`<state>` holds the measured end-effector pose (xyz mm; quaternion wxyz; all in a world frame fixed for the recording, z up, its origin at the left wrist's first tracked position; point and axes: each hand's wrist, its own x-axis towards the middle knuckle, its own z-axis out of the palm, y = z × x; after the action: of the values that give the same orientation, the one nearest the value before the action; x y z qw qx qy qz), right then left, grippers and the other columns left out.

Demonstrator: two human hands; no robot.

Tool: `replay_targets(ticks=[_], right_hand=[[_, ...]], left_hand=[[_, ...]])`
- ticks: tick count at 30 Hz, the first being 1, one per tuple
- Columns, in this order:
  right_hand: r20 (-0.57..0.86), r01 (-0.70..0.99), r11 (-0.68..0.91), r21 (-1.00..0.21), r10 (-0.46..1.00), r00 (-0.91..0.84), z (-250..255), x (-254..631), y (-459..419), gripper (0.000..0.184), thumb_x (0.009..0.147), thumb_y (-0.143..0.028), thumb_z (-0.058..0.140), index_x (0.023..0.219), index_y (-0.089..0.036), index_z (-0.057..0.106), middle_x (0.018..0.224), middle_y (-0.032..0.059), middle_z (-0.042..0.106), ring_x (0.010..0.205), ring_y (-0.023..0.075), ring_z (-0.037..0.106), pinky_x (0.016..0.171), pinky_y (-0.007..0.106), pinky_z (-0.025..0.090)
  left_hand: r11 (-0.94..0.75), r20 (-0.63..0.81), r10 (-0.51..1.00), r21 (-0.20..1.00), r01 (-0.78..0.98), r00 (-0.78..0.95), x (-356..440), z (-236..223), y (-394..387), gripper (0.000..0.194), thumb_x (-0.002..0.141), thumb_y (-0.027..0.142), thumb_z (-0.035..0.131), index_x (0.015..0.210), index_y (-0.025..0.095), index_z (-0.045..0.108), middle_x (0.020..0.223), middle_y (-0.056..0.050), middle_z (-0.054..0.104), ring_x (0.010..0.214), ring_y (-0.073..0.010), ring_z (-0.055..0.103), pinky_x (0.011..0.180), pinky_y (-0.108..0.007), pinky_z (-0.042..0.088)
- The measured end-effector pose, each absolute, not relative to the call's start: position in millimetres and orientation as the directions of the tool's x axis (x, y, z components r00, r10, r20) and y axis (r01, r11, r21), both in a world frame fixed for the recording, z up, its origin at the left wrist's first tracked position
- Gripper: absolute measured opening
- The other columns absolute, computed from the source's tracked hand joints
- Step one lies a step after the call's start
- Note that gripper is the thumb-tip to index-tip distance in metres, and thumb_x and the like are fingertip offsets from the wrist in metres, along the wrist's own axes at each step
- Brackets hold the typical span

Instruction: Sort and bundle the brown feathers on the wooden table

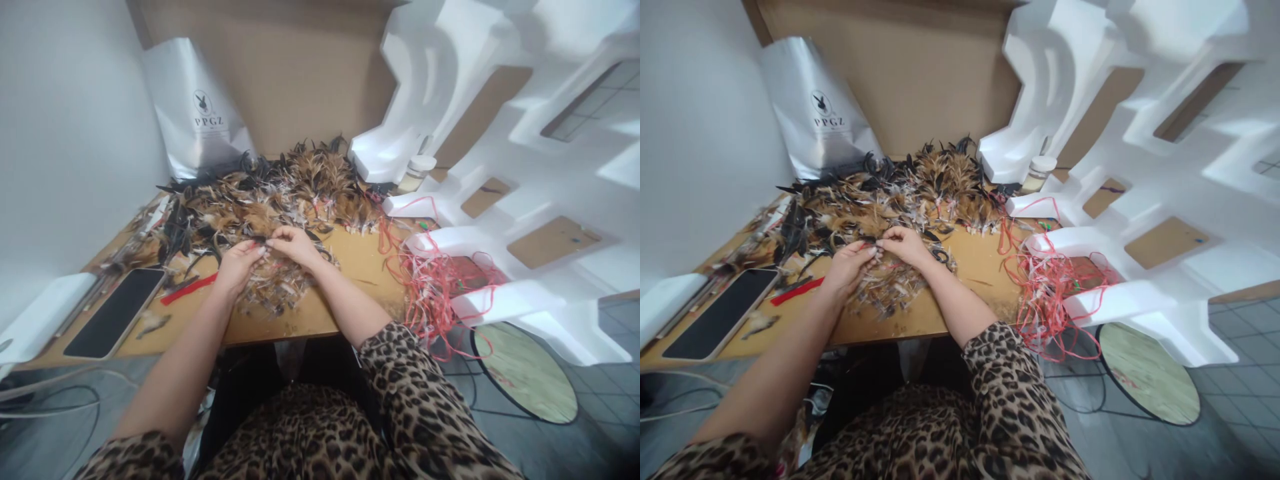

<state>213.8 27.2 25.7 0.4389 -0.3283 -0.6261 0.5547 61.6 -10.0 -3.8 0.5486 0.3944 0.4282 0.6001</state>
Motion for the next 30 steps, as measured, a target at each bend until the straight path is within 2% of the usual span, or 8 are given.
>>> replay_targets(ticks=[4, 10, 13, 17, 22, 26, 28, 30], right_hand=[[0.203, -0.199, 0.135, -0.971, 0.904, -0.377, 30, 220, 28, 0.026, 0.065, -0.035, 0.066, 0.079, -0.015, 0.059, 0.069, -0.0019, 0.062, 0.065, 0.0075, 0.055, 0.071, 0.022, 0.044], [0.202, -0.222, 0.137, -0.965, 0.933, -0.3, 28, 224, 37, 0.024, 0.063, -0.034, 0.066, 0.076, -0.015, 0.058, 0.064, -0.0029, 0.061, 0.059, 0.009, 0.056, 0.067, 0.023, 0.046], [0.217, -0.187, 0.173, -0.967, 0.943, -0.253, 22, 225, 46, 0.022, 0.063, -0.031, 0.065, 0.076, -0.014, 0.06, 0.065, -0.0014, 0.062, 0.061, 0.0102, 0.057, 0.067, 0.024, 0.047], [0.264, -0.119, 0.245, -0.962, 0.945, -0.193, 14, 226, 54, 0.023, 0.063, -0.028, 0.064, 0.079, -0.012, 0.063, 0.075, 0.0006, 0.066, 0.068, 0.0102, 0.058, 0.071, 0.023, 0.046], [0.205, -0.037, 0.202, -0.979, 0.957, -0.204, 12, 225, 52, 0.024, 0.064, -0.031, 0.064, 0.079, -0.011, 0.065, 0.074, 0.0017, 0.066, 0.067, 0.0107, 0.058, 0.069, 0.024, 0.045], [0.187, -0.024, 0.186, -0.982, 0.962, -0.199, 16, 224, 47, 0.02, 0.064, -0.03, 0.064, 0.071, -0.012, 0.064, 0.065, -0.0005, 0.064, 0.06, 0.0087, 0.055, 0.064, 0.022, 0.043], [0.156, -0.094, 0.137, -0.986, 0.96, -0.234, 19, 225, 45, 0.018, 0.062, -0.029, 0.066, 0.068, -0.012, 0.063, 0.062, -0.0014, 0.063, 0.058, 0.0079, 0.054, 0.063, 0.021, 0.042], [0.116, -0.2, 0.054, -0.978, 0.942, -0.315, 21, 225, 43, 0.02, 0.06, -0.029, 0.069, 0.068, -0.012, 0.064, 0.062, -0.0009, 0.064, 0.057, 0.0081, 0.055, 0.064, 0.022, 0.043]], left_hand=[[0.061, -0.053, 0.998, 0.895, -0.442, 0.03, 68, 9, -4, 0.02, 0.06, 0.016, 0.073, 0.075, 0.014, 0.061, 0.077, -0.005, 0.068, 0.061, -0.0073, 0.06, 0.057, -0.018, 0.047], [0.057, -0.024, 0.995, 0.926, -0.373, 0.094, 79, 19, 14, 0.02, 0.06, 0.02, 0.075, 0.075, 0.013, 0.064, 0.072, -0.005, 0.067, 0.061, -0.0095, 0.061, 0.056, -0.019, 0.049], [-0.019, 0.027, 0.999, 0.962, -0.274, 0.024, 82, 19, 22, 0.026, 0.056, 0.026, 0.078, 0.074, 0.013, 0.065, 0.068, -0.004, 0.066, 0.061, -0.011, 0.062, 0.057, -0.021, 0.049], [-0.157, 0.142, 0.982, 0.981, -0.118, -0.125, 87, 13, 26, 0.033, 0.049, 0.026, 0.08, 0.076, 0.013, 0.067, 0.068, -0.001, 0.066, 0.054, -0.0086, 0.057, 0.057, -0.022, 0.048], [-0.199, 0.194, 0.957, 0.98, 0.0, -0.216, 85, -1, 28, 0.027, 0.056, 0.029, 0.076, 0.077, 0.014, 0.069, 0.06, -0.001, 0.065, 0.047, -0.0084, 0.053, 0.049, -0.021, 0.043], [-0.146, 0.128, 0.98, 0.983, -0.114, -0.151, 80, -4, 27, 0.028, 0.056, 0.027, 0.077, 0.078, 0.012, 0.067, 0.06, -0.004, 0.066, 0.049, -0.0099, 0.057, 0.05, -0.02, 0.044], [-0.068, 0.048, 0.995, 0.965, -0.252, -0.087, 77, -2, 23, 0.028, 0.054, 0.022, 0.078, 0.076, 0.012, 0.066, 0.058, -0.003, 0.065, 0.05, -0.0088, 0.058, 0.049, -0.018, 0.044], [0.067, -0.05, 0.997, 0.911, -0.407, 0.051, 76, 2, 19, 0.026, 0.054, 0.019, 0.078, 0.075, 0.011, 0.064, 0.062, -0.003, 0.065, 0.052, -0.0064, 0.057, 0.049, -0.014, 0.043]])
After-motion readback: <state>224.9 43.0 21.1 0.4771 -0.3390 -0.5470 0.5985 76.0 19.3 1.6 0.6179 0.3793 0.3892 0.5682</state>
